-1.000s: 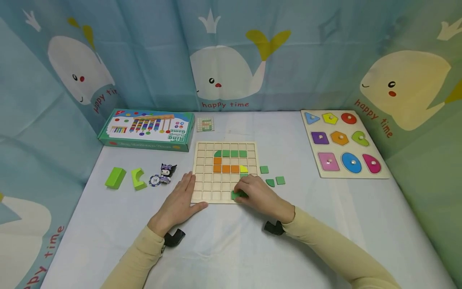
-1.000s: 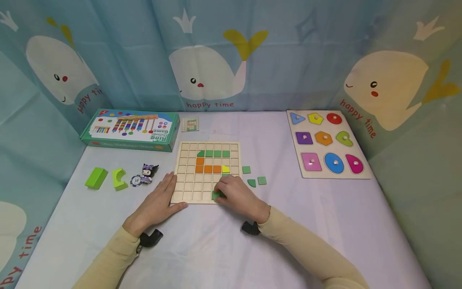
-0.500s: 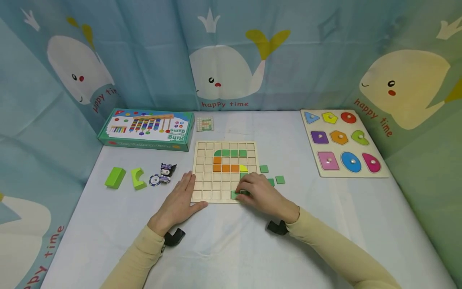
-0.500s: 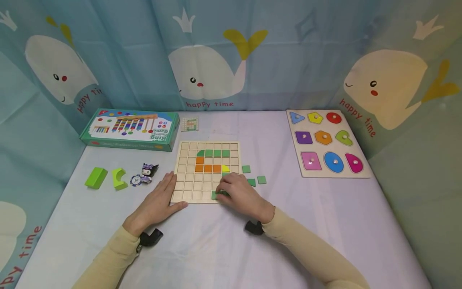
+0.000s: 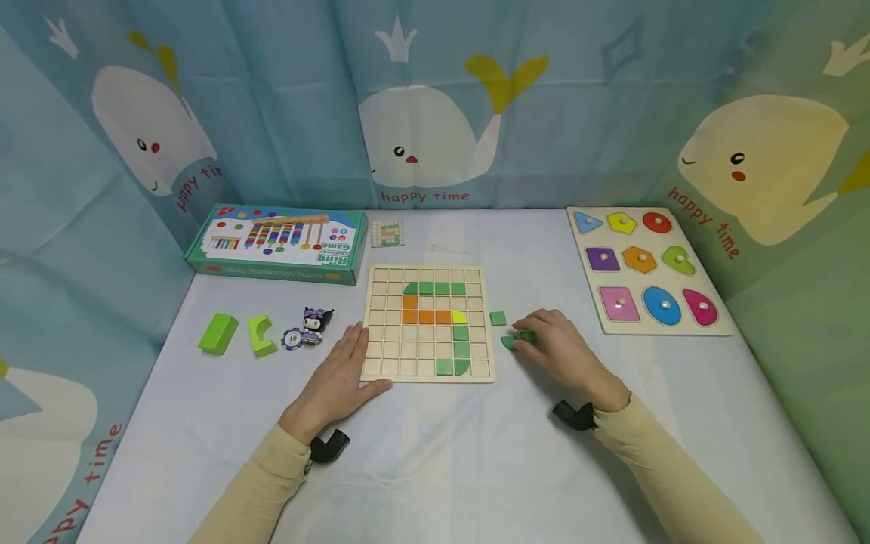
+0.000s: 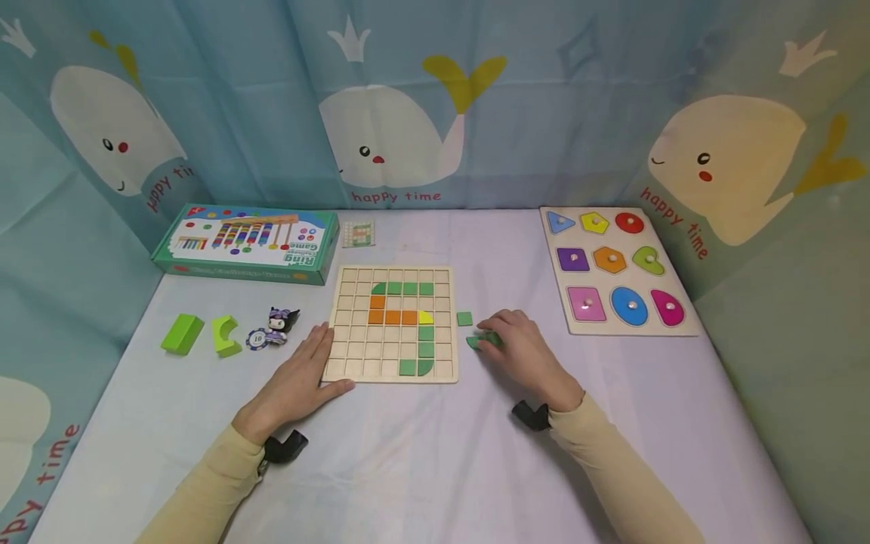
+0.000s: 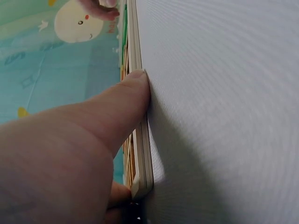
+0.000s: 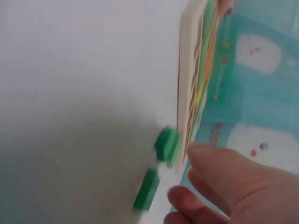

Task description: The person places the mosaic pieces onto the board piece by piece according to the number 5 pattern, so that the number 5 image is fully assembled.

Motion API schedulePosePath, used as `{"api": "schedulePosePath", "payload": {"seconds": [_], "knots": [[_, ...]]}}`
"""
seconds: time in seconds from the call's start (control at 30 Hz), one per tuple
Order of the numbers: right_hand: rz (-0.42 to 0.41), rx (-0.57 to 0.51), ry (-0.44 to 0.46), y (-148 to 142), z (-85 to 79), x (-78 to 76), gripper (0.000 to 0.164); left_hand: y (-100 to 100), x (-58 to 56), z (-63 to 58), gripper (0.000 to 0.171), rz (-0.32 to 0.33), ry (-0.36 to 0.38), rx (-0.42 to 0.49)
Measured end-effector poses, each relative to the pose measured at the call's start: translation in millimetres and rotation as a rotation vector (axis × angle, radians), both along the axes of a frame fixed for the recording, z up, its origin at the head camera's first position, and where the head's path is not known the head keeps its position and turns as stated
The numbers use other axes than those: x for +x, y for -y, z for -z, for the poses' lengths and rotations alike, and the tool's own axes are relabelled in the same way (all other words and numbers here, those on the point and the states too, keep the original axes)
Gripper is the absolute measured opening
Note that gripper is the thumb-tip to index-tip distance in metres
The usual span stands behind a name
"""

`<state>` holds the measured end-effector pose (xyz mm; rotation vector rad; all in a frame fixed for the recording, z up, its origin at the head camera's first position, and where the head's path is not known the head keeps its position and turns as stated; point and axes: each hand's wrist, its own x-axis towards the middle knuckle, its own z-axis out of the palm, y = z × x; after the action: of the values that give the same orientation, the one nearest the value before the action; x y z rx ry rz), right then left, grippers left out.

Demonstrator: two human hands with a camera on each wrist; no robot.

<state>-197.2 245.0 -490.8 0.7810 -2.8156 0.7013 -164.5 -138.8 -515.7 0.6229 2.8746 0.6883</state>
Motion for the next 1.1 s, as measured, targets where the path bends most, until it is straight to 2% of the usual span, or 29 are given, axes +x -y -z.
{"api": "schedulePosePath", "payload": {"seconds": [0.2,0.47,0.6,0.83,1.1], "knots": [[0.048,0.039,0.048,-14.0,1.4,0.8,0.028,-0.4,-0.1,1.0,0.097,0.0,-0.007,-0.002],[0.099,0.059,0.055,-15.3,5.9,1.6,0.02,-0.9,0.0,-0.2,0.097,-0.006,0.0,-0.008],[0.098,0.07,0.047,-11.7,3.4,0.8,0.02,-0.8,-0.6,0.9,0.097,-0.004,0.003,-0.013],[0.054,0.008,0.046,7.6,-4.7,-0.8,0.023,-0.8,-0.6,1.8,0.097,0.008,-0.003,-0.016],[-0.086,-0.045,0.065,56.1,-0.7,3.5,0.025,-0.5,-0.6,0.1,0.097,0.005,0.002,-0.008]]}}
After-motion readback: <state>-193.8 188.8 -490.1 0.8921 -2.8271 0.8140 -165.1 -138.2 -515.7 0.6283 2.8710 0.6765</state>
